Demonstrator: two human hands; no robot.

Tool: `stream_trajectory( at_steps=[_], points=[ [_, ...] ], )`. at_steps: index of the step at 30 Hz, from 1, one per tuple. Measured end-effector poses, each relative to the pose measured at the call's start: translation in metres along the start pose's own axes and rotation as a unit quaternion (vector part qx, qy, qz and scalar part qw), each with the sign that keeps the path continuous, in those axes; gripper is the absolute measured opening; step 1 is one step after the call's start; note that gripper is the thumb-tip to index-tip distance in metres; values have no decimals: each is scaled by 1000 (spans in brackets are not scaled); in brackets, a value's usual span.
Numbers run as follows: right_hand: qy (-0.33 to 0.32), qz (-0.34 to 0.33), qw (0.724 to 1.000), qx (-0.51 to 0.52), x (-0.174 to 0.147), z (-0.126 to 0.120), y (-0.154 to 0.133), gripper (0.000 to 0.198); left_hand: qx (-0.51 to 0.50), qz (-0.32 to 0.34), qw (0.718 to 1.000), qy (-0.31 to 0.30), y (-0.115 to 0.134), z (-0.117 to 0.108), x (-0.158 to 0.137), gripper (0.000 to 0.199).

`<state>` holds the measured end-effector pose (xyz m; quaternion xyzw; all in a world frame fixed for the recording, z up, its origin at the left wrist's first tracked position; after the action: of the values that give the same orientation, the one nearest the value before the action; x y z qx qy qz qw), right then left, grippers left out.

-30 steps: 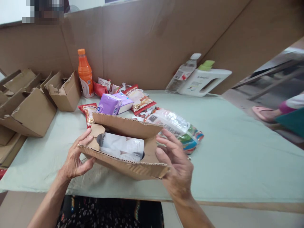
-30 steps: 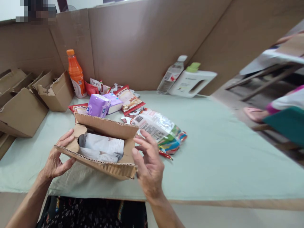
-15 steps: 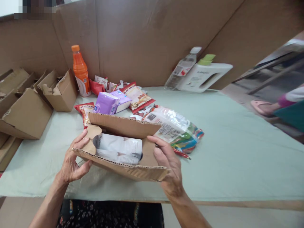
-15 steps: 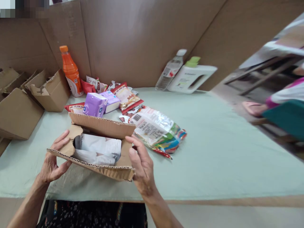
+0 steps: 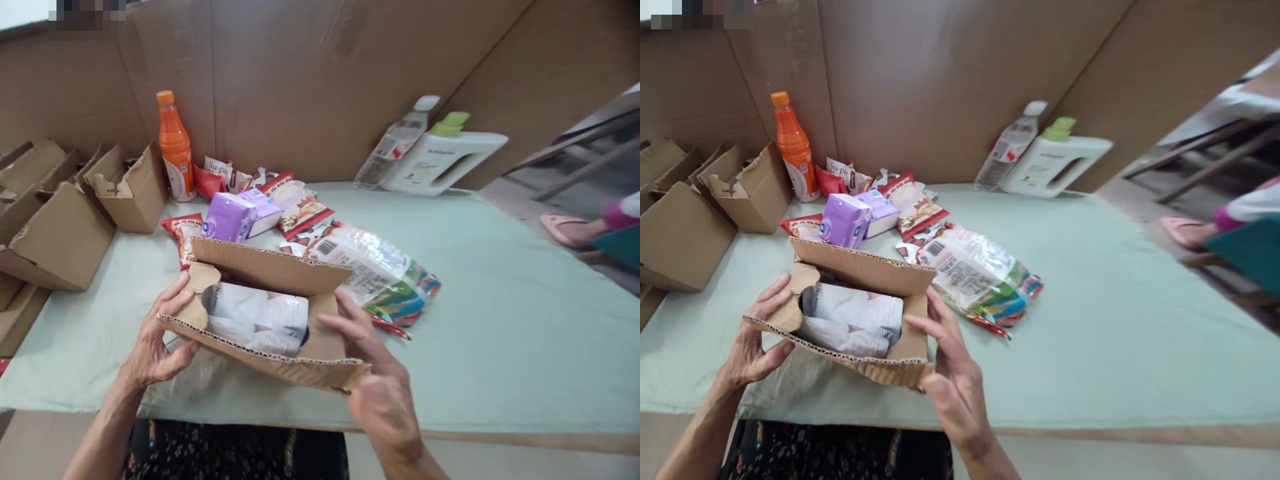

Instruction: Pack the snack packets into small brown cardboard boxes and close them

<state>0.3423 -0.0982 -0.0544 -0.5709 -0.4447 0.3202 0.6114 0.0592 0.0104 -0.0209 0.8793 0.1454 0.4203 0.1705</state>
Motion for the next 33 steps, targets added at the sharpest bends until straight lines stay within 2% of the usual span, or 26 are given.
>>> stream_trajectory(
  at_steps=[3,6,8,12,18,20,23,26,29,33],
  points=[
    [16,-3,997,-71,-2,2,-8,27,-13,-49,999,1,-1,0,-1,64],
    [38,8,997,-70,-1,3,-12,13,0,-88,996,20,1,-1,2,60],
    [52,18,997,-58,0,3,-13,15,8,-93,995,30,4,-1,6,53],
    [79,45,996,-7,8,-1,-16,40,4,-101,994,46,7,0,10,44],
    [126,35,989,75,35,-14,-30,31,10,-107,992,60,7,1,9,44],
    [115,37,991,62,46,-14,-32,35,14,-108,992,67,8,2,11,42],
    [61,35,997,41,58,-9,-33,41,12,-123,989,86,11,6,11,43],
    [9,13,1000,-6,59,-1,-36,27,2,-165,979,124,12,12,5,53],
    [-30,-45,997,-62,51,5,-39,16,-18,-187,969,159,12,16,-2,68],
    [-54,-101,986,-121,41,3,-40,20,0,-170,981,97,10,12,1,57]
  ],
)
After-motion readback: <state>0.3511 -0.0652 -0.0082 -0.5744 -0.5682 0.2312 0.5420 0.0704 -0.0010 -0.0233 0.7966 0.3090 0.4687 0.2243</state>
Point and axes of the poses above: each hand's wrist, its own x-axis towards the middle knuckle, its own z-axis out of the palm, y = z × x, the point moved 5 cm from there along x, towards the middle knuckle, and after that the axes turned 14 degrees about z, right-handed, at the moved point
